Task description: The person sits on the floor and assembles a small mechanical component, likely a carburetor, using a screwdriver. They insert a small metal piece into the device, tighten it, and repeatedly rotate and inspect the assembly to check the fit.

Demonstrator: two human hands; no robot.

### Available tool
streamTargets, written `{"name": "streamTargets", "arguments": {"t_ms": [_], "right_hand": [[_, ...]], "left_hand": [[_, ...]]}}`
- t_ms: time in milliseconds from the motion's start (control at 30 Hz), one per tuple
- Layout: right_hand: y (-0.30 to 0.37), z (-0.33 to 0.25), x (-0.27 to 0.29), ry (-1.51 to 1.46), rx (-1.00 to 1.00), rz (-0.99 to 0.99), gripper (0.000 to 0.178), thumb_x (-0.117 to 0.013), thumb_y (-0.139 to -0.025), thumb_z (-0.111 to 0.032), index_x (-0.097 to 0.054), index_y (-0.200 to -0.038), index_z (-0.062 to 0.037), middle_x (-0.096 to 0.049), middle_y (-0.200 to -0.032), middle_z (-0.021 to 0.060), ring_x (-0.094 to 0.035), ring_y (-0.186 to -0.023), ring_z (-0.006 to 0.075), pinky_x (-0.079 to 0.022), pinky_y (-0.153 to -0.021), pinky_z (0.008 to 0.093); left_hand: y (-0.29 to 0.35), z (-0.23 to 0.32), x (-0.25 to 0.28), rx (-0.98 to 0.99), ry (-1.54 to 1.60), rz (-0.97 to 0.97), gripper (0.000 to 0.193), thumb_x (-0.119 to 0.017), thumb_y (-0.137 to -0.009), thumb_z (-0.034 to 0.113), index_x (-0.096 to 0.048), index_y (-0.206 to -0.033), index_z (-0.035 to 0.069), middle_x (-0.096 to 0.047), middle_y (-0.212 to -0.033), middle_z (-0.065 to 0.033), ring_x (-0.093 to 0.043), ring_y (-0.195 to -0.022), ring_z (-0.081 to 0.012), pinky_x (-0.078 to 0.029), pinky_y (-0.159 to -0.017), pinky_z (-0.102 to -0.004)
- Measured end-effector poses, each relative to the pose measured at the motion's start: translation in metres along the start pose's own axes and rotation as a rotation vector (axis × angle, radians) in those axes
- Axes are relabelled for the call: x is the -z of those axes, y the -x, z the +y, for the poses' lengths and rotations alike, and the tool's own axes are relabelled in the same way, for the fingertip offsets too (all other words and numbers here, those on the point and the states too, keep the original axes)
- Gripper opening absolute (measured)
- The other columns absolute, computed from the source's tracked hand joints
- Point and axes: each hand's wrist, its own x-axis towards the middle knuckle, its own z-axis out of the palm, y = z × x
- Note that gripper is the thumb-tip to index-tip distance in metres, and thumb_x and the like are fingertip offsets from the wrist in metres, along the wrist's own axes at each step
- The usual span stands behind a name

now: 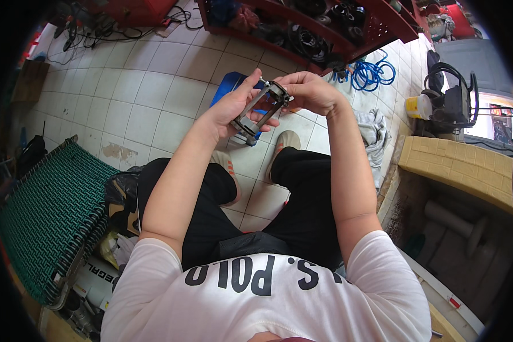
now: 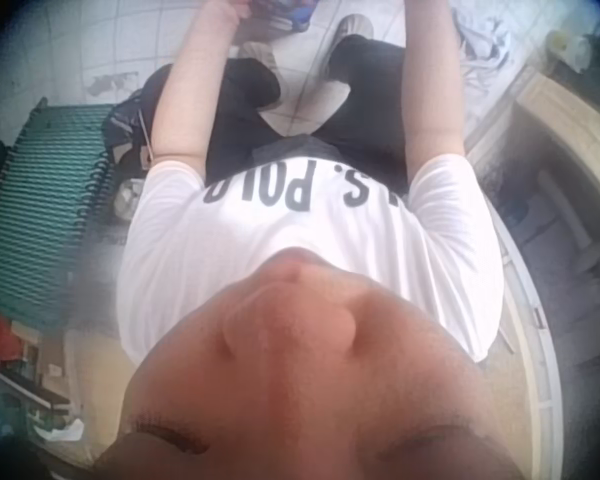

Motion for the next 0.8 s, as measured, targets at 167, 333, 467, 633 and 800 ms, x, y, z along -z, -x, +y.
{"name": "streamTargets", "arguments": {"t_ms": [167,333,467,633,800], "right_hand": [[0.003,-0.004,0.001,0.018,-0.023,-0.015,0.028,-0.070,-0.096,-0.015,-0.069,-0.117,0.0024,-0.074,-0.102,0.0088,-0.071,-0.086,0.0156,-0.061,-0.067,0.0310],[0.002,-0.002,0.006,0.048,-0.062,0.026,0.024,-0.070,-0.094,-0.015,-0.071,-0.110,0.0028,-0.072,-0.098,0.0058,-0.065,-0.081,0.0105,-0.061,-0.065,0.0291],[0.003,-0.004,0.005,0.053,-0.114,0.087,0.025,-0.070,-0.094,-0.017,-0.070,-0.110,0.0016,-0.071,-0.097,0.0052,-0.064,-0.080,0.0106,-0.060,-0.064,0.0286],[0.003,-0.006,0.003,0.042,-0.183,0.107,0.025,-0.071,-0.094,-0.018,-0.071,-0.111,-0.0002,-0.070,-0.104,0.0045,-0.065,-0.084,0.0117,-0.060,-0.066,0.0295],[0.001,-0.005,0.005,0.042,-0.193,0.118,0.024,-0.071,-0.094,-0.019,-0.071,-0.110,-0.0010,-0.070,-0.104,0.0042,-0.066,-0.086,0.0122,-0.058,-0.066,0.0288]], "left_hand": [[-0.010,-0.010,0.003,-0.004,0.071,0.050,0.078,-0.046,-0.094,0.077,-0.064,-0.118,0.005,-0.067,-0.097,-0.0085,-0.073,-0.086,-0.0193,-0.065,-0.068,-0.0361],[-0.011,-0.018,-0.006,-0.149,0.053,0.194,0.060,-0.054,-0.097,0.067,-0.059,-0.107,0.008,-0.063,-0.092,-0.0081,-0.075,-0.076,-0.0235,-0.065,-0.064,-0.0356],[-0.010,-0.017,-0.010,-0.275,0.064,0.212,0.044,-0.058,-0.102,0.051,-0.050,-0.114,0.009,-0.060,-0.092,-0.0099,-0.075,-0.069,-0.0310,-0.061,-0.055,-0.0314],[-0.011,-0.017,-0.007,-0.321,-0.041,0.232,0.035,-0.054,-0.106,0.043,-0.050,-0.115,0.009,-0.059,-0.091,-0.0102,-0.075,-0.069,-0.0312,-0.060,-0.053,-0.0303],[-0.009,-0.015,-0.010,-0.327,-0.018,0.232,0.034,-0.055,-0.106,0.041,-0.050,-0.115,0.009,-0.059,-0.092,-0.0102,-0.075,-0.071,-0.0286,-0.061,-0.056,-0.0297]]}}
